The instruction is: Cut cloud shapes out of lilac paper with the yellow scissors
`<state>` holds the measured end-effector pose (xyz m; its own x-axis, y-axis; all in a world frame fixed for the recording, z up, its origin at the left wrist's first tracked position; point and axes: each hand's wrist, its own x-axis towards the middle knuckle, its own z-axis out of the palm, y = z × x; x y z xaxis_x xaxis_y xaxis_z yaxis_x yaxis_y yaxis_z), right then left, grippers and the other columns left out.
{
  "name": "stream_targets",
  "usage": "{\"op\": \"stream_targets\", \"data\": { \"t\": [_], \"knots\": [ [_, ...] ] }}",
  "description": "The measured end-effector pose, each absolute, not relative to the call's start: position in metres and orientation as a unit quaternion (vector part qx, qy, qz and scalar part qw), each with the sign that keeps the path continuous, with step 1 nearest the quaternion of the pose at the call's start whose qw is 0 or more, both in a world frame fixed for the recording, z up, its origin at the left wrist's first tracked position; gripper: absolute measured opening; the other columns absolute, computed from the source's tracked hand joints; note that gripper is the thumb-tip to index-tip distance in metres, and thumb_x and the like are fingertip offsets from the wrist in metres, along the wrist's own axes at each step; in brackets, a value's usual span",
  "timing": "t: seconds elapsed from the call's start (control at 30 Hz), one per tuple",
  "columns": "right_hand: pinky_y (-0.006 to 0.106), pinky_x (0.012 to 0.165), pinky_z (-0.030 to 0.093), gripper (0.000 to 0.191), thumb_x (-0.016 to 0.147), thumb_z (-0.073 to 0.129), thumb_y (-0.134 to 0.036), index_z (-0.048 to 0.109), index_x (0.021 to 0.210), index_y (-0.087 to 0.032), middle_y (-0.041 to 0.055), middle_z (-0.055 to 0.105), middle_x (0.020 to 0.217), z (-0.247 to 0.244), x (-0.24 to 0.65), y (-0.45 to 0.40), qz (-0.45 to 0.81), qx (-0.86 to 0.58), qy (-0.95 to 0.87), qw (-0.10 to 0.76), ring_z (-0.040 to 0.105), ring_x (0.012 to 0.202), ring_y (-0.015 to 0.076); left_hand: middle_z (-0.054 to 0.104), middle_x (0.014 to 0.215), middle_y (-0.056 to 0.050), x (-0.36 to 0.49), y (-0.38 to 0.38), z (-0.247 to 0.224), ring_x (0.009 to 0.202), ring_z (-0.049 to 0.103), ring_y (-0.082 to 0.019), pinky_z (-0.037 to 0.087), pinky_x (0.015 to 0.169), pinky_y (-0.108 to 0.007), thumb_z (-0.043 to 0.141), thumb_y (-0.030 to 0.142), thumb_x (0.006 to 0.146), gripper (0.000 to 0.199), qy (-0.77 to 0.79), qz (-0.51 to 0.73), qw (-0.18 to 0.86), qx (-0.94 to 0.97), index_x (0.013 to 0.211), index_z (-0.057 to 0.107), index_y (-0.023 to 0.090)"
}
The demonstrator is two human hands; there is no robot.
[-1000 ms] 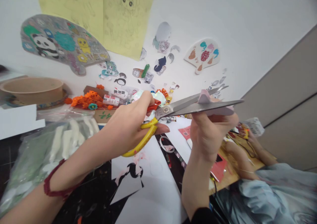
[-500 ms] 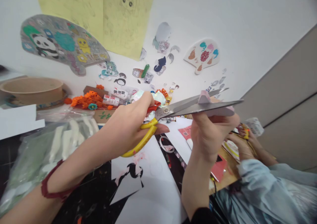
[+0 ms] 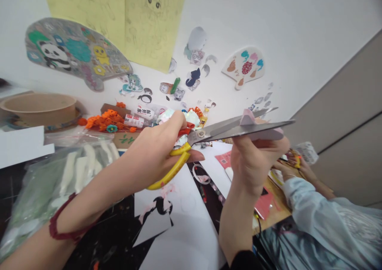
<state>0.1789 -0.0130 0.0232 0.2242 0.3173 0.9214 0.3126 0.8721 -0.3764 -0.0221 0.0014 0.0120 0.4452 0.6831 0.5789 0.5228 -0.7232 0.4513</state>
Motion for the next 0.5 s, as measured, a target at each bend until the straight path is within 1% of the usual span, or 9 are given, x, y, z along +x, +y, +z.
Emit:
{"op": "stream_targets", "data": {
  "t": [0.17, 0.37, 0.5],
  "knots": [
    [0.037, 0.062, 0.055, 0.019, 0.076, 0.082, -0.033, 0.067, 0.067, -0.029, -0.0014, 0.064, 0.064, 0.0233, 0.1787, -0.0119, -0.005, -0.267, -0.623, 0.735, 0.059, 0.061, 0.0166, 0.053, 0.068, 0.002, -0.022, 0.0003, 0.0148, 0.056, 0.052, -0.019, 0.032, 0.054, -0.03, 0.057, 0.053, 0.09, 0.036, 0.362, 0.382, 0.111, 0.843, 0.091, 0.035, 0.024],
    [0.034, 0.061, 0.054, 0.016, 0.076, 0.083, -0.027, 0.069, 0.067, -0.028, -0.0034, 0.064, 0.065, 0.0233, 0.1793, -0.011, 0.026, -0.238, -0.625, 0.743, 0.058, 0.062, 0.0145, 0.056, 0.07, 0.0, -0.0214, 0.0004, 0.0149, 0.059, 0.056, -0.023, 0.034, 0.055, -0.032, 0.057, 0.054, 0.088, 0.037, 0.369, 0.377, 0.133, 0.839, 0.092, 0.035, 0.024],
    [0.034, 0.06, 0.054, 0.02, 0.075, 0.084, -0.029, 0.067, 0.064, -0.027, -0.003, 0.063, 0.063, 0.0235, 0.1791, -0.0109, 0.026, -0.245, -0.62, 0.745, 0.058, 0.061, 0.0149, 0.06, 0.075, -0.003, -0.0221, 0.0007, 0.0125, 0.061, 0.059, -0.024, 0.033, 0.056, -0.032, 0.059, 0.053, 0.086, 0.037, 0.365, 0.385, 0.136, 0.837, 0.093, 0.037, 0.024]
  ]
}}
